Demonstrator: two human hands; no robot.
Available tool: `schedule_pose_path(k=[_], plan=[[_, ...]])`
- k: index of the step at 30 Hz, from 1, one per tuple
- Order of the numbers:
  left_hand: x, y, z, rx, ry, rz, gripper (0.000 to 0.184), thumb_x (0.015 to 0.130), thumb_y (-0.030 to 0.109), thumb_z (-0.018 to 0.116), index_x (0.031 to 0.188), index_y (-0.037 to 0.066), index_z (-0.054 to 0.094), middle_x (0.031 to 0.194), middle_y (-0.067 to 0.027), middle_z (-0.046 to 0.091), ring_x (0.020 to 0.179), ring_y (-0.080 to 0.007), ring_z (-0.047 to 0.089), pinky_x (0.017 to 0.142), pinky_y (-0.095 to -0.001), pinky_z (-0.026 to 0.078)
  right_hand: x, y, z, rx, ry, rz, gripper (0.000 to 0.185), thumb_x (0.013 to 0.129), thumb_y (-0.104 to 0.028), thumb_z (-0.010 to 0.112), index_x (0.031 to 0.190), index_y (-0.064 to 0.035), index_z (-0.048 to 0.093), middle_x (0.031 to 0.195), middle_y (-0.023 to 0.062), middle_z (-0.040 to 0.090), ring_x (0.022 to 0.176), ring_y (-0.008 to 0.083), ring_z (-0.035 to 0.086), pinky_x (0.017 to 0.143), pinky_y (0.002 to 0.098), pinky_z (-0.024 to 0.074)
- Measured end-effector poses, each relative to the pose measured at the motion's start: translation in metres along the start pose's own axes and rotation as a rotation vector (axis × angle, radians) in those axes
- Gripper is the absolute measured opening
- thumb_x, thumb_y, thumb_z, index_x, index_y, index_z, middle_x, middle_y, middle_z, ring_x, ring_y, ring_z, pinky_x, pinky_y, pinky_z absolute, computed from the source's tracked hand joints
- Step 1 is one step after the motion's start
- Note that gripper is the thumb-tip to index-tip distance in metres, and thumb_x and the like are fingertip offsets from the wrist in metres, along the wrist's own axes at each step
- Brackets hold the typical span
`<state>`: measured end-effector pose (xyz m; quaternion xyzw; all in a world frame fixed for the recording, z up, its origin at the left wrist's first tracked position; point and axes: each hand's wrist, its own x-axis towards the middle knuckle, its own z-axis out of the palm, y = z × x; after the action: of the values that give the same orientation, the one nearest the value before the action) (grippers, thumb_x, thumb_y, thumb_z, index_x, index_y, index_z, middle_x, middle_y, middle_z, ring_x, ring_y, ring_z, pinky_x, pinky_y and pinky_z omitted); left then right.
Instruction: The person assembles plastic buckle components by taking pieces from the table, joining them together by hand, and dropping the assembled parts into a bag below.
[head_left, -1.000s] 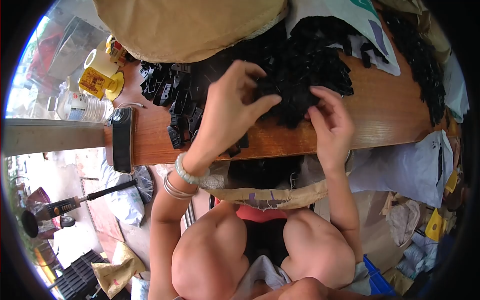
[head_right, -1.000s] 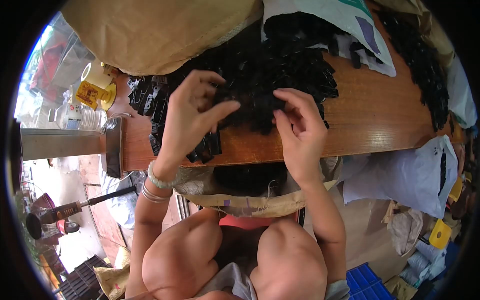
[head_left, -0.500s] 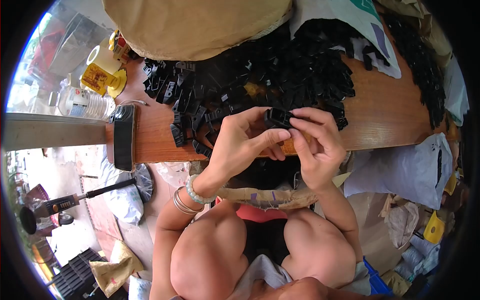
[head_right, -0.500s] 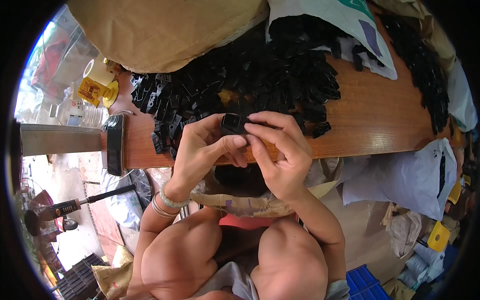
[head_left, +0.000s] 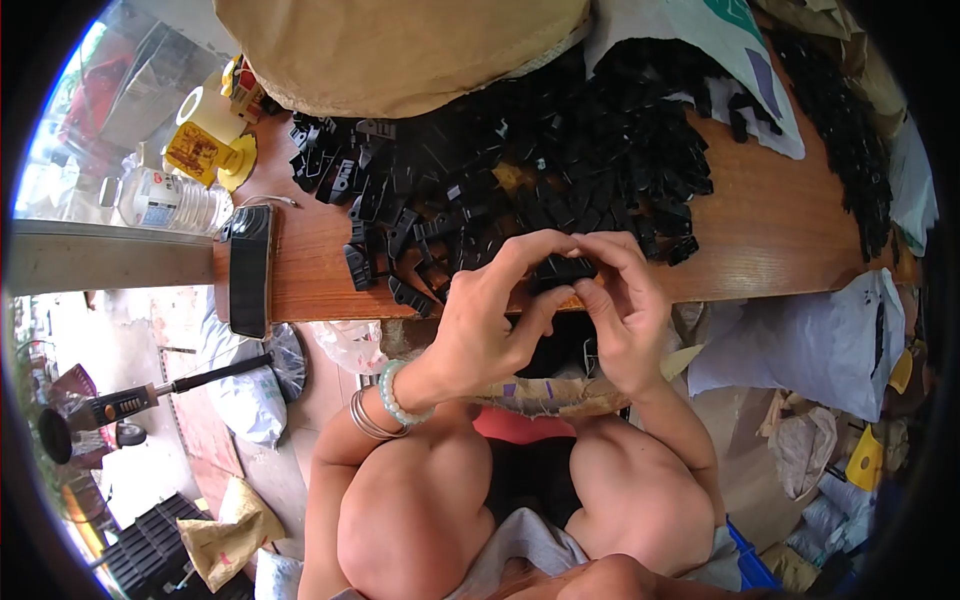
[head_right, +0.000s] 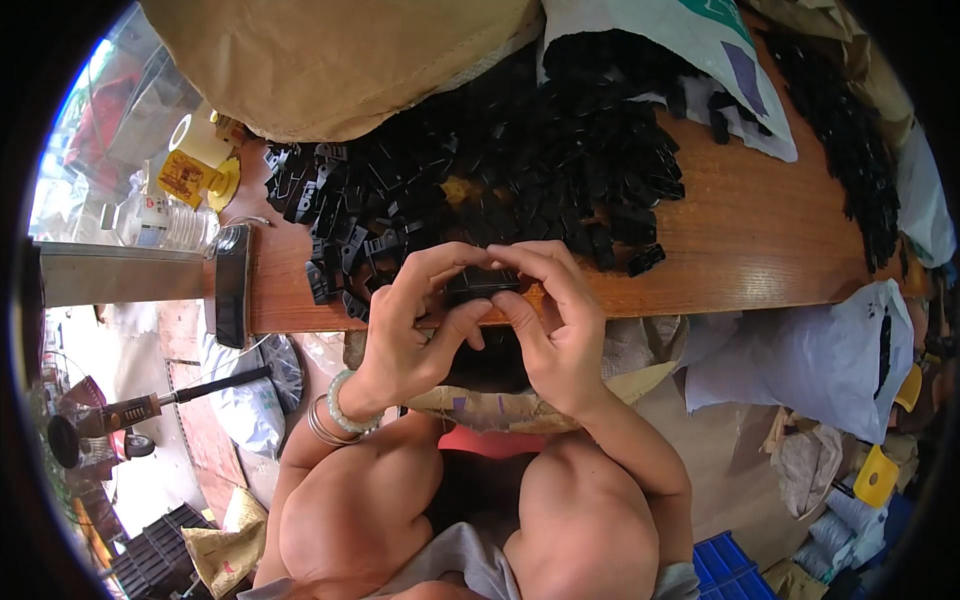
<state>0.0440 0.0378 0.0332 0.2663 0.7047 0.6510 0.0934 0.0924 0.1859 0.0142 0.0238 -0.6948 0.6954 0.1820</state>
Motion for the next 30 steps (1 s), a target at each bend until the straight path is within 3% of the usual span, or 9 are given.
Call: schedule_pose_path(k=[2,5,9,13,20,24,26,28,30], plan=[[0.002,0.003,-0.003,0.011,0.026,0.059,0.034,0.086,0.003,0.064,0.119,0.001,0.055,0.086,-0.0115,0.067,0.062,-0.014,0.066,0.053,-0.0236,0.05,0.003,-0.003,-0.001,0.089,0.053,0.023,0.025,0.083,-0.001,0.066,0.109,0.001,0.065,0.104,0.01,0.059,0.092,0.0168,0.056,0.08,0.0271,0.0449],[0.013,0.004,-0.037,0.26,-0.021,0.08,0.01,0.087,-0.001,0.061,0.097,-0.002,0.063,0.079,-0.0092,0.064,0.062,-0.0145,0.061,0.057,-0.0246,0.048,0.02,-0.009,-0.034,-0.08,-0.457,0.093,0.015,0.083,-0.003,0.068,0.098,-0.0005,0.069,0.093,0.0086,0.062,0.089,0.0182,0.059,0.077,0.0272,0.0455],[0.048,-0.016,-0.078,0.888,0.249,0.191,0.017,0.078,-0.004,0.061,0.093,0.003,0.066,0.086,-0.0117,0.058,0.07,-0.0303,0.06,0.061,-0.0355,0.048,0.048,0.004,-0.04,-0.478,-0.205,-0.034,0.016,0.085,-0.009,0.067,0.099,-0.0025,0.068,0.084,0.0096,0.062,0.081,0.0214,0.061,0.075,0.0316,0.0453],[0.066,-0.031,-0.091,1.043,0.182,0.2,0.018,0.074,0.002,0.065,0.092,0.004,0.068,0.089,-0.0108,0.059,0.074,-0.0294,0.062,0.065,-0.0374,0.049,0.083,0.025,-0.038,-1.209,0.012,-0.278,0.021,0.086,-0.02,0.067,0.103,-0.0071,0.068,0.078,0.0091,0.06,0.074,0.0243,0.06,0.071,0.0366,0.0405],[0.064,-0.035,-0.088,1.123,0.34,0.516,0.017,0.071,-0.002,0.067,0.087,0.001,0.065,0.089,-0.0102,0.059,0.072,-0.0278,0.06,0.064,-0.0361,0.049,0.091,0.038,-0.031,-1.41,0.046,-0.307,0.02,0.086,-0.022,0.067,0.101,-0.0088,0.062,0.081,0.0092,0.061,0.077,0.0251,0.06,0.069,0.0371,0.0375],[0.04,-0.009,-0.063,0.75,0.418,0.335,0.016,0.078,-0.009,0.058,0.092,-0.001,0.057,0.084,-0.0067,0.063,0.07,-0.0147,0.062,0.06,-0.0272,0.049,0.088,0.036,-0.036,-1.34,0.14,-0.3,0.02,0.083,-0.014,0.069,0.099,-0.0086,0.06,0.084,0.0094,0.062,0.077,0.0258,0.06,0.073,0.0367,0.0399],[0.029,0.004,-0.052,0.309,0.22,-0.107,0.015,0.084,-0.009,0.052,0.097,-0.001,0.056,0.077,-0.005,0.06,0.062,-0.0087,0.059,0.051,-0.0215,0.045,0.083,0.027,-0.034,-1.259,0.204,-0.352,0.021,0.081,-0.011,0.07,0.099,-0.0081,0.06,0.086,0.0092,0.063,0.076,0.0245,0.06,0.073,0.0352,0.0415],[0.024,0.006,-0.041,0.139,0.11,-0.238,0.014,0.085,-0.007,0.051,0.097,-0.001,0.056,0.07,-0.0055,0.057,0.052,-0.007,0.055,0.047,-0.0224,0.043,0.063,0.001,-0.022,-0.457,0.081,0.056,0.023,0.078,-0.006,0.071,0.099,-0.0073,0.063,0.088,0.0083,0.064,0.072,0.0207,0.058,0.069,0.0299,0.0443],[0.022,0.005,-0.031,-0.091,0.036,-0.341,0.016,0.088,-0.005,0.051,0.104,-0.003,0.054,0.079,-0.008,0.062,0.061,-0.0094,0.062,0.053,-0.0211,0.048,0.046,-0.006,-0.012,-0.37,-0.012,-0.058,0.024,0.077,-0.004,0.072,0.1,-0.0074,0.065,0.087,0.0068,0.064,0.071,0.0173,0.056,0.063,0.0256,0.0441]])
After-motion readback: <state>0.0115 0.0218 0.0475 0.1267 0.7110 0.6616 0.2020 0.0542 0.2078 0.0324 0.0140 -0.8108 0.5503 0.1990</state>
